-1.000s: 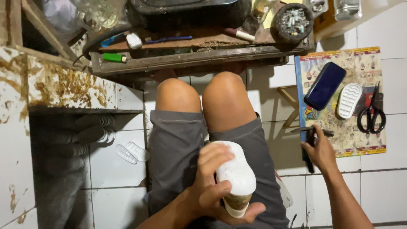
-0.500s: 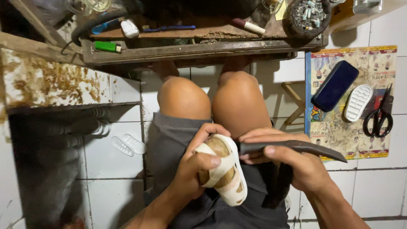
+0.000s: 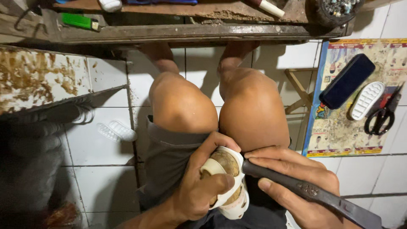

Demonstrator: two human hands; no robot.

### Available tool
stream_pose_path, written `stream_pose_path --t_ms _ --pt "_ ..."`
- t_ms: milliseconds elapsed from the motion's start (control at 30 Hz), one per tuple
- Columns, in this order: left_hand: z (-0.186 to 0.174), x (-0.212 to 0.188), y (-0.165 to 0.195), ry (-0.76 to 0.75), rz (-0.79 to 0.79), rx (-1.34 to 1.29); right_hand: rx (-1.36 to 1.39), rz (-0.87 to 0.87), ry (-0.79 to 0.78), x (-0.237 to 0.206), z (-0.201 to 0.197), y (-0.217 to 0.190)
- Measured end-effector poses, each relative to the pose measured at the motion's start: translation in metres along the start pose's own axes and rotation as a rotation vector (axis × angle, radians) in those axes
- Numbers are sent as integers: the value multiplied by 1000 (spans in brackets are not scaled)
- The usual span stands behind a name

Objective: The person heats a white slipper sole on a gas burner, then uses a curved metal tool to scrape and smooth the edges of the slipper. The person repeats this process for multiple slippers, placing finished ones on a nearby shelf.

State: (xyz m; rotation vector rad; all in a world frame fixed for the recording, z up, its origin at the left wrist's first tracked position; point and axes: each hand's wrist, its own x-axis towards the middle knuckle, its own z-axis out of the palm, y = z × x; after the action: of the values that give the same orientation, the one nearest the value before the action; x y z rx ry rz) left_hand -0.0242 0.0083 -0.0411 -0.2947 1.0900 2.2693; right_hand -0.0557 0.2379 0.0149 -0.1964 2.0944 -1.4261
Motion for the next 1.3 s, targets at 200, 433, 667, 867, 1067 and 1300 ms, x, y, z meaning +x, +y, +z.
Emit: stream_pose_path --t_ms 200,433,667,867,1067,1300 --pt "3 -2 4 -39 -86 -285 273 123 -147 0 -11 8" --pt "7 -5 1 -18 -51 -394 365 31 -45 -25 6 18" --pt "9 -7 0 26 -54 -258 320 148 -78 -32 2 16" --pt "15 -10 -5 58 21 -287 552 242 -73 -47 4 24" --pt "17 -13 -4 61 44 -204 318 235 31 -66 14 27" --pt "29 -15 -9 147 75 -237 309 116 88 -81 25 39"
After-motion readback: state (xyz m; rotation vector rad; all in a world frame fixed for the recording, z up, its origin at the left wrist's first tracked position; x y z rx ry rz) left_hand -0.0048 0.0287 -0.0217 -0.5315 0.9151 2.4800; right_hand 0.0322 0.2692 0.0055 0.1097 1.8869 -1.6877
